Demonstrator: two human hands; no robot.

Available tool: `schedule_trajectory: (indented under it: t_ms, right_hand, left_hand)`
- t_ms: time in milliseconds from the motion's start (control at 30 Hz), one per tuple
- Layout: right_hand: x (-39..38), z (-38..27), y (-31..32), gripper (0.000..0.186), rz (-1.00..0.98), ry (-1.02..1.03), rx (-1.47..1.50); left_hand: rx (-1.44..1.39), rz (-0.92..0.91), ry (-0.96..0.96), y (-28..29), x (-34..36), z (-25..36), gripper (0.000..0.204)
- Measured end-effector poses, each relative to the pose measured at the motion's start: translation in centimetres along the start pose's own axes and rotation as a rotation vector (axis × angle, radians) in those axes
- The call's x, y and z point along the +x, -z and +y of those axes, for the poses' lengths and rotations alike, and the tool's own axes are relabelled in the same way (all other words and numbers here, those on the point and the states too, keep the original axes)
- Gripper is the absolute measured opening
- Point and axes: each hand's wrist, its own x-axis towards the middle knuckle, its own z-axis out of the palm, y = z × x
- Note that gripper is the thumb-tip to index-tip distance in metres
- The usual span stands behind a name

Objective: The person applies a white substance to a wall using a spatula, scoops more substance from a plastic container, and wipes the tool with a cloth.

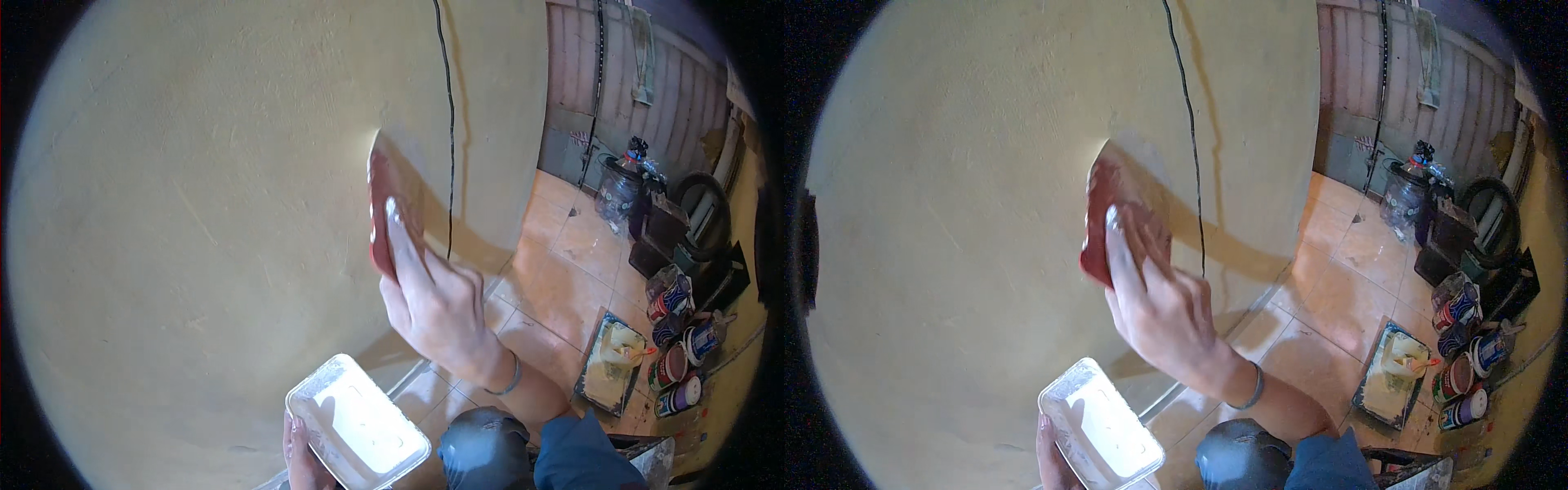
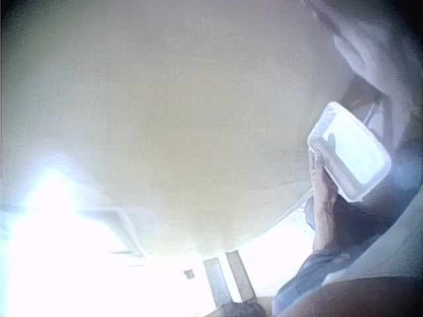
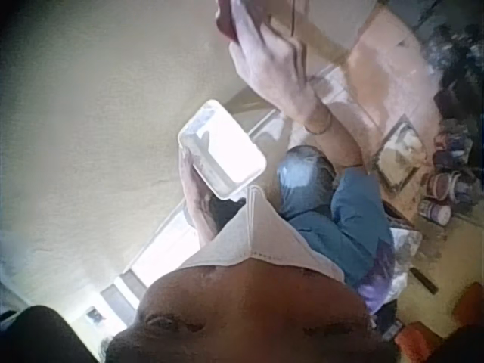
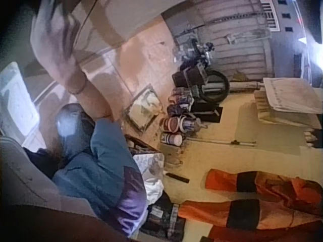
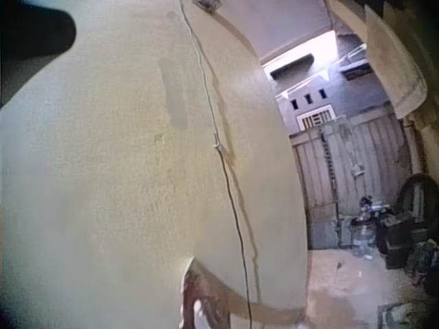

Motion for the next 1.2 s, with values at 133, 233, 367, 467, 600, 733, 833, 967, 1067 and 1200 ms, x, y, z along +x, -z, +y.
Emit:
schedule_trajectory:
  t_ms: [133,233,367,467,600,733,833,967,1067,1200]
  right_hand:
    - [-2.3,0.0,2.3,0.050,-0.062,-0.083,0.088]
    - [-2.3,2.1,1.2,0.045,0.022,-0.173,0.020]
    - [-3.2,0.8,0.5,0.055,-0.150,-0.213,0.024]
    - [-4.8,-0.2,-0.2,0.067,-0.150,-0.075,0.060]
    - [-5.9,0.9,1.6,0.057,-0.105,-0.054,0.131]
    - [-6.9,1.9,1.2,0.055,-0.134,-0.413,0.095]
    - [-7.3,1.2,-1.7,0.065,-0.137,-0.241,0.069]
    - [-7.6,-0.1,-4.8,0.088,-0.252,-0.240,-0.117]
    - [-7.9,-1.1,-5.1,0.068,-0.288,-0.206,-0.102]
    - [-9.7,-1.1,-2.6,0.069,-0.280,-0.161,0.053]
  left_hand:
    - [0.073,0.034,0.056,1.1,-0.4,-0.1,0.072]
    - [0.039,0.010,0.087,0.7,-0.4,-0.1,0.073]
    - [-0.054,0.019,-0.022,-1.0,-0.5,0.3,0.052]
    - [-0.050,0.017,-0.029,-1.2,-0.5,0.3,0.052]
    - [0.108,0.051,0.049,0.6,-0.3,0.1,0.075]
    - [0.095,0.069,0.130,0.1,-0.7,0.6,0.078]
    - [0.108,0.110,0.133,-0.3,-0.8,0.7,0.081]
    - [0.058,0.129,0.154,-0.8,-0.7,0.3,0.086]
    - [0.090,0.164,0.151,-1.9,-0.8,0.8,0.088]
    - [0.034,0.165,0.196,-1.1,-0.9,0.3,0.087]
